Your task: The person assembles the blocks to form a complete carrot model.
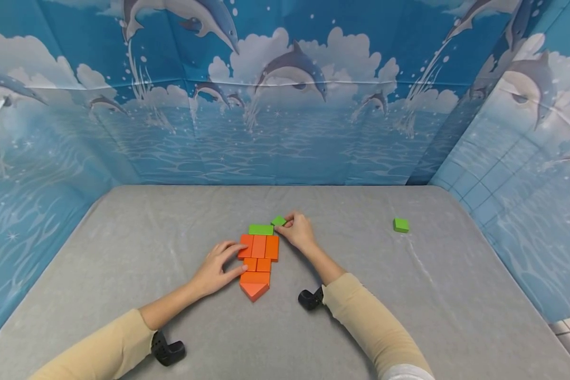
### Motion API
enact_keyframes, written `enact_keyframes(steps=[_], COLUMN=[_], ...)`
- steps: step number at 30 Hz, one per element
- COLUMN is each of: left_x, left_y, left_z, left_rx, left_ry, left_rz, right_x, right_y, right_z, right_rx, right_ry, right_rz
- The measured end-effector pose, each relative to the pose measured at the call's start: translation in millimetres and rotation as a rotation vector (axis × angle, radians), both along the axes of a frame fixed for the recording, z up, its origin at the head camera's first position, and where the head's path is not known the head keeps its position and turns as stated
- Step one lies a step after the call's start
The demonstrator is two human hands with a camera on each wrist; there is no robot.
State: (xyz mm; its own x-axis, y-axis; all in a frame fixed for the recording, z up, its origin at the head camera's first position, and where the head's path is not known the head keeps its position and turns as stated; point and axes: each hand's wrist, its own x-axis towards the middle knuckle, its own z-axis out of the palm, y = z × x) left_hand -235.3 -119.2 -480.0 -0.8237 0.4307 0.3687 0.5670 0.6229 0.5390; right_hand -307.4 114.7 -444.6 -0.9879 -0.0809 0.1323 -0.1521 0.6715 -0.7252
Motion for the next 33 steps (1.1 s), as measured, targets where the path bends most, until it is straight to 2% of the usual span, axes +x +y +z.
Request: enact_keyframes(steps=[26,30,33], left_x=[1.7,1.7,1.4], left_y=[0.2,0.2,0.3], left_z=[4.2,4.1,4.1], left_rx=[-0.001,-0.007,-0.006], left_ry=[-0.018,-0.017,-0.014], left_rz=[0.003,0.001,0.002], right_x=[-1.3,-3.1,-6.1], right_y=[3.4,21.3,53.5], right_z=[2.6,11.7,23.6], right_rx=[-0.031,-0.108,-0.14], right_ry=[-0.047,-0.059,-0.035], right_rz=[0.034,0.076,0.072])
